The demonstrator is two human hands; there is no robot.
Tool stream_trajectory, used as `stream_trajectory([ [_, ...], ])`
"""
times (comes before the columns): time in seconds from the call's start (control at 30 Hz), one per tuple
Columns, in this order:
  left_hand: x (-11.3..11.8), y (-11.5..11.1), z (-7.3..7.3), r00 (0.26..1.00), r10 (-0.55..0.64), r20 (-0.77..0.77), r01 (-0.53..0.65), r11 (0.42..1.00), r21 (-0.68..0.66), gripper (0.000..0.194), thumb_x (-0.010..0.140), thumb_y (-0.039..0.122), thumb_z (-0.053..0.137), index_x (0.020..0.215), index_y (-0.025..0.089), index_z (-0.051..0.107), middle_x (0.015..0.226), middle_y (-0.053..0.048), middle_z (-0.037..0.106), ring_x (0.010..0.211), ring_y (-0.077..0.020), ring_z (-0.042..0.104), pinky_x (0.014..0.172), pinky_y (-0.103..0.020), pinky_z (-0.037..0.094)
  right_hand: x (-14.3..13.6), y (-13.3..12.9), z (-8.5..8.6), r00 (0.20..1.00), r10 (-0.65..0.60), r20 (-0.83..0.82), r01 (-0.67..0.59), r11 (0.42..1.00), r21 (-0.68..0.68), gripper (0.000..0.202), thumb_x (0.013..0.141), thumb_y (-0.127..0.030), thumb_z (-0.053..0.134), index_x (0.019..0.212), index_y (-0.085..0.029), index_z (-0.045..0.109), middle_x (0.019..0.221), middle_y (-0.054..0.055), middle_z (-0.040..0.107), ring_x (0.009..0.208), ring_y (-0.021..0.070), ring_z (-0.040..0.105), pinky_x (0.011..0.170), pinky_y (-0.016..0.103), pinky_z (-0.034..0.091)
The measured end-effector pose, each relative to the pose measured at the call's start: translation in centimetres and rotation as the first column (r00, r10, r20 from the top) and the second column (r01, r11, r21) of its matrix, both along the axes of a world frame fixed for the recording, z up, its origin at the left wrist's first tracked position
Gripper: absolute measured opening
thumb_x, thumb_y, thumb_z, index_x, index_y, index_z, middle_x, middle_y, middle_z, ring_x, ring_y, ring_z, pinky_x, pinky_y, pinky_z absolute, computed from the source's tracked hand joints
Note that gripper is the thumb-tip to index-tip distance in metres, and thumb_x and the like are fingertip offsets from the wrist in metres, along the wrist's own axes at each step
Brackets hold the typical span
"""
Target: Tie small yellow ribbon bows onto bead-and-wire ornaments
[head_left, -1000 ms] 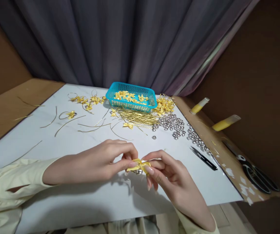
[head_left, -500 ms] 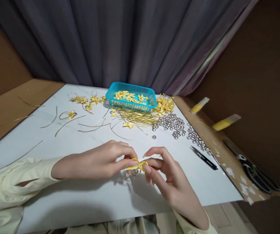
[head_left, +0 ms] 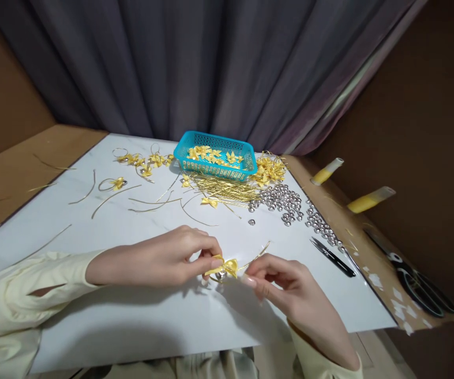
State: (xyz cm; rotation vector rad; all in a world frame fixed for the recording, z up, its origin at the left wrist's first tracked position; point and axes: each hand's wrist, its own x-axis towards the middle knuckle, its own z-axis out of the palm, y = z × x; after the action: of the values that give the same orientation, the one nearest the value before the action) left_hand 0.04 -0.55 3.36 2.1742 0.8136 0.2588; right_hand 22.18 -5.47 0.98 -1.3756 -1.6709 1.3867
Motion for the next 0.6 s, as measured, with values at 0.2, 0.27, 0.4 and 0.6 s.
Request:
stream_trajectory([
  [0.2,0.1,0.0,0.2,0.999,-0.037,-0.025,0.034,0.992,-0.119,0.025,0.09,0.027,0.043,0.079,0.015,0.062,0.073,0.0,0.065,0.069,-0.0106,0.057,0.063,-0.019,0.038,0.0,-1.2,0.8,0.979,-0.093,0.182,0.045,0.967,0.253,0.023,0.087,-0.031,0.053,0.07,-0.018,0.06,0.06,-0.001,0.059,0.054,0.0096,0.048,0.052,0.02,0.036],
  [0.27,0.2,0.0,0.3,1.0,-0.009,-0.019,0.005,0.981,-0.194,0.027,0.09,0.03,0.043,0.079,0.015,0.062,0.071,0.0,0.064,0.064,-0.0102,0.056,0.058,-0.019,0.037,-0.6,-1.6,0.5,0.968,-0.152,0.197,0.086,0.948,0.307,0.018,0.086,-0.034,0.053,0.076,-0.019,0.057,0.057,-0.003,0.055,0.051,0.0094,0.045,0.048,0.02,0.035],
  [0.4,0.2,0.1,0.1,0.998,0.059,0.016,-0.053,0.96,-0.275,0.028,0.09,0.034,0.044,0.08,0.015,0.062,0.068,0.002,0.062,0.06,-0.0098,0.052,0.056,-0.019,0.036,-2.3,-2.0,-0.4,0.955,-0.165,0.244,0.083,0.945,0.316,0.026,0.078,-0.042,0.063,0.077,-0.021,0.047,0.047,-0.009,0.037,0.043,0.0084,0.032,0.042,0.02,0.029],
  [0.6,0.4,-0.1,-0.1,0.997,0.065,0.049,-0.047,0.952,-0.302,0.026,0.089,0.031,0.044,0.078,0.015,0.061,0.068,0.002,0.061,0.059,-0.009,0.051,0.056,-0.018,0.036,-2.4,-1.6,-0.6,0.948,-0.194,0.252,0.103,0.937,0.334,0.02,0.084,-0.035,0.055,0.073,-0.021,0.046,0.048,-0.008,0.035,0.043,0.0083,0.03,0.041,0.021,0.027],
])
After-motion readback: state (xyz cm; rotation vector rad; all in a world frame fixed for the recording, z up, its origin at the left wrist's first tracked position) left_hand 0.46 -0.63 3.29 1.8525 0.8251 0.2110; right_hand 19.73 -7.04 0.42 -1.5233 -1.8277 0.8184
